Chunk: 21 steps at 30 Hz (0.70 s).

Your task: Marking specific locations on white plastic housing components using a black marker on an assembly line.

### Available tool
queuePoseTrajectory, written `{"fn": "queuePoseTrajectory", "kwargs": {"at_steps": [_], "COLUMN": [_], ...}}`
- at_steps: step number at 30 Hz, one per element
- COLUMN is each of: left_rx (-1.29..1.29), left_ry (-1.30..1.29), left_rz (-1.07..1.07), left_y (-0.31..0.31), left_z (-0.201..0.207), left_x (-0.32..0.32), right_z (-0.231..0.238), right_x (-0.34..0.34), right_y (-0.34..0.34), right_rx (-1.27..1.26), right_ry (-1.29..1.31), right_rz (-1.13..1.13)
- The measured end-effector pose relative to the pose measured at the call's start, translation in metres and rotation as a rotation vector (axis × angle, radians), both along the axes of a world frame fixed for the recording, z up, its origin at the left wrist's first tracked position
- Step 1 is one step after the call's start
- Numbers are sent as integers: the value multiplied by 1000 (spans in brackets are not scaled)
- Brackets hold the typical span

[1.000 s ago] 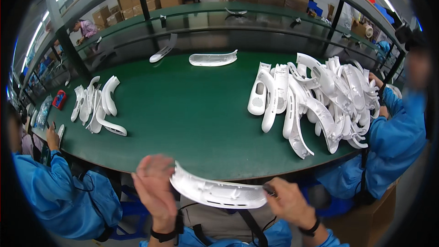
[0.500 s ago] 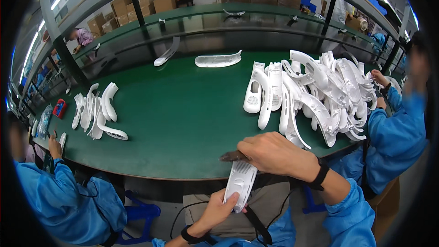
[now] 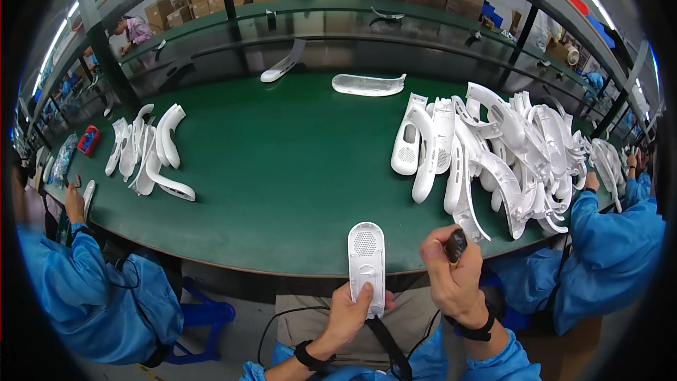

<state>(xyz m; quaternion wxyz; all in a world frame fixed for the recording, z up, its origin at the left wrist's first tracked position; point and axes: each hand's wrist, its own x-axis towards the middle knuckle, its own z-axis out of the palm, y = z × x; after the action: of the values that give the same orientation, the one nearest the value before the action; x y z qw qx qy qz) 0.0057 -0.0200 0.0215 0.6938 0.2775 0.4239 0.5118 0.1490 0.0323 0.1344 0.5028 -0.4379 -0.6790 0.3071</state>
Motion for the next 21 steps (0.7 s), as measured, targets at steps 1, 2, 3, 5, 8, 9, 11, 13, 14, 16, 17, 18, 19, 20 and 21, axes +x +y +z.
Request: {"fn": "queuePoseTrajectory", "kwargs": {"at_steps": [1,2,3,5,8,9,11,13,14,16,17,18,19,20,21], "left_rx": [-31,-33,-56,-83,-32,-12,10,60,58,56,55,76,98,98,111], "left_ry": [-3,-5,-25,-48,60,107,153,206,204,232,228,270,312,309,318], "left_rz": [-43,-44,-45,-42,-3,16,39,27,29,8,7,21,36,38,56], "left_y": [0,1,3,3,5,3,0,3,5,8,8,7,6,6,7], "left_z": [0,0,0,-4,-13,-11,-8,-12,-11,-8,-7,-6,-6,-13,-22], "left_x": [-2,-1,-1,0,4,5,5,5,4,2,2,1,1,2,3], "right_z": [-5,-11,-16,-24,-31,-29,-29,-34,-35,-41,-46,-50,-54,-54,-56], "right_x": [0,0,-1,-2,-12,-17,-29,-39,-43,-57,-59,-61,-63,-63,-65], "right_y": [-3,-4,-6,-10,-11,-13,-17,-14,-11,-7,-7,-6,-6,-5,-4], "right_rx": [-2,18,38,5,68,70,126,132,140,164,163,130,98,110,110], "right_ry": [-2,81,166,195,562,560,640,658,638,641,637,588,537,492,490], "right_rz": [-1,-4,-3,33,108,112,103,101,123,88,87,90,93,102,107]}}
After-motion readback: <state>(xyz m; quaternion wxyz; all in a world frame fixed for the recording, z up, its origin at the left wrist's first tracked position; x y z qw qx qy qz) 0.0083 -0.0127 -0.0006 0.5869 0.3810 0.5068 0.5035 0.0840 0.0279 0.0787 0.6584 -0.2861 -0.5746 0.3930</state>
